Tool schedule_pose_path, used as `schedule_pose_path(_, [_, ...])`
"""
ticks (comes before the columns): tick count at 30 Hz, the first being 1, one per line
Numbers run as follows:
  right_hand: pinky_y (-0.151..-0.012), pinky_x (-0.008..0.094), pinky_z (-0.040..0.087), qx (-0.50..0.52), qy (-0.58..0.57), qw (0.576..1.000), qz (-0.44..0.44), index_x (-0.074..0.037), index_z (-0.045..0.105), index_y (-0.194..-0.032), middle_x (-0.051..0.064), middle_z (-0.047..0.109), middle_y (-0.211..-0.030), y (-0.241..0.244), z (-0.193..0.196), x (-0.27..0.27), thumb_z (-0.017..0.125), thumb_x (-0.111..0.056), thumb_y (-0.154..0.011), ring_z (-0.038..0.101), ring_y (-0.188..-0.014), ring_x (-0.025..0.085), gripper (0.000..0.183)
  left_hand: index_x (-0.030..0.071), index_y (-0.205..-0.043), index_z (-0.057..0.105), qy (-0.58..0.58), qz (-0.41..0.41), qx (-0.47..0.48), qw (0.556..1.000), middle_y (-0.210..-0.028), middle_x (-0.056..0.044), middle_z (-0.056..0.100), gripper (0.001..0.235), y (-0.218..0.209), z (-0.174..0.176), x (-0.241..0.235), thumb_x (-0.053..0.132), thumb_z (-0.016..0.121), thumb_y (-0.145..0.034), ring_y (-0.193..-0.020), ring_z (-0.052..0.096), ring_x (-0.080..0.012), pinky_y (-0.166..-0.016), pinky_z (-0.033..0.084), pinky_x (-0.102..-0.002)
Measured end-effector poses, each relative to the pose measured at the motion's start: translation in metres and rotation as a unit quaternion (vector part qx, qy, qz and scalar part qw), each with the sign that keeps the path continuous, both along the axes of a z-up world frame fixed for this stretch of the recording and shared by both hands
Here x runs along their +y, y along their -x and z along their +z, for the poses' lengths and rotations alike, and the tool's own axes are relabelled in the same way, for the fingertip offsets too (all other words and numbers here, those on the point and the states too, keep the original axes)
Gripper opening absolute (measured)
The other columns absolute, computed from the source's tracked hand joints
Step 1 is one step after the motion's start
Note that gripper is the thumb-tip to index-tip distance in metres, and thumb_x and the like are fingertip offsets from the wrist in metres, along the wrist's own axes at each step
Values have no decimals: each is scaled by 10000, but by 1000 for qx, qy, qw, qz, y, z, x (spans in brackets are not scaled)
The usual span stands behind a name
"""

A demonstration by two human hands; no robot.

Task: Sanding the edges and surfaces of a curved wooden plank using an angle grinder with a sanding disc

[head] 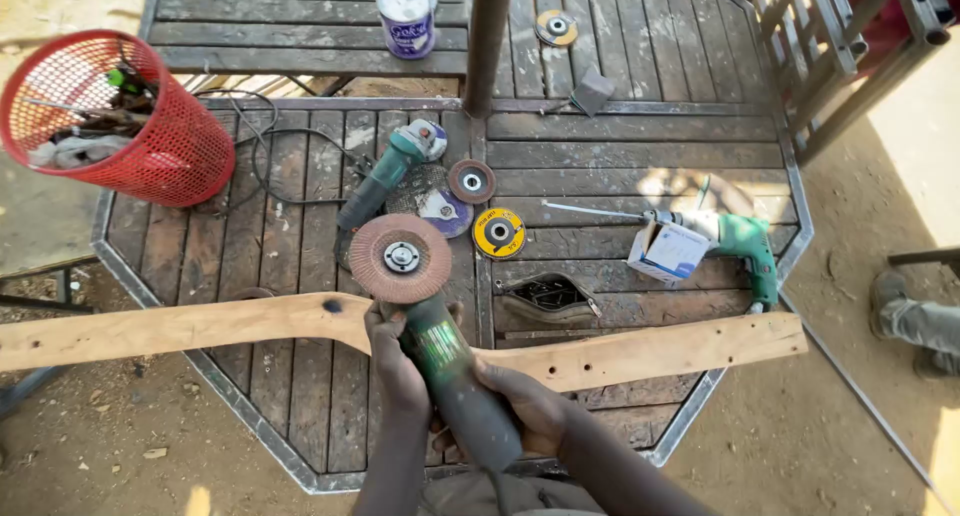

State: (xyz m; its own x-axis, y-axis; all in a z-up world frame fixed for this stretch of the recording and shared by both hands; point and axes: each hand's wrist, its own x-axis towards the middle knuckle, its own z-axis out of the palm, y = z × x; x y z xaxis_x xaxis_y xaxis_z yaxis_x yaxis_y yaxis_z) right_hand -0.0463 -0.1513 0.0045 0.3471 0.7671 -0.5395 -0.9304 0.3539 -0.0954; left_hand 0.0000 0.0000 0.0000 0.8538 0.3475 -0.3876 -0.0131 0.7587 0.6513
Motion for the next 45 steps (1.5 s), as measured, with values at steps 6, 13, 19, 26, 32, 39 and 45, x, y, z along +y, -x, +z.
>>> schedule_pose_path(6, [-693,420,603,-27,-1,992,-120,5,553,-1273,228,675,-1034,12,-4,16,624,-459,-880,713,-788,350,613,147,-1446,445,-115,-305,25,945,-1000,-25,562,524,5,3,21,304,487,-948,-660,498,-101,-473,419,-266])
schedule_pose_path(13, [-702,466,597,-4,213,922,-323,95,629,-1202,281,741,-1004,68,-13,-11,658,-264,-820,718,-777,400,525,227,-1594,223,-774,-530,-109,328,-1648,-69,281,1368,-24,-125,129,680,1006,-568,-1548,138,-373,-1185,49,-700])
schedule_pose_path(19, [-744,452,566,10,313,816,-486,121,650,-1181,245,695,-971,142,-3,-29,656,-341,-819,684,-812,352,587,181,-1212,518,-839,-435,-281,165,-1116,-83,574,408,-42,-181,120,196,606,-814,-1014,549,-339,-1136,362,-608])
schedule_pose_path(26, [-662,462,565,101,219,780,-577,-1,584,-1240,237,685,-1030,224,-41,-53,589,-718,-832,672,-786,366,826,165,-1256,508,-777,-505,-310,213,-1245,-126,533,624,-6,-173,28,140,711,-666,-1077,506,-382,-942,418,-539])
schedule_pose_path(32, [-559,464,544,85,261,786,-553,41,613,-1243,274,702,-1008,227,30,-58,554,-601,-870,683,-767,394,745,172,-1191,577,-814,-384,-361,242,-1094,-106,574,487,27,-206,-81,218,682,-718,-973,533,-340,-903,443,-509])
schedule_pose_path(39, [-902,472,555,-133,73,848,-508,-85,473,-1401,151,636,-1085,239,53,-89,781,-383,-829,687,-981,340,715,208,-1578,253,-801,-521,-100,275,-1617,-111,295,945,66,-133,-117,548,745,-847,-1529,168,-407,-1216,135,-649])
schedule_pose_path(45, [-656,423,577,-7,223,838,-497,39,604,-1111,153,665,-893,205,-1,-109,675,-425,-859,668,-708,287,533,173,-1439,533,-260,-685,8,681,-1146,-109,714,506,160,17,-73,167,632,-942,-984,725,-188,-832,600,-328])
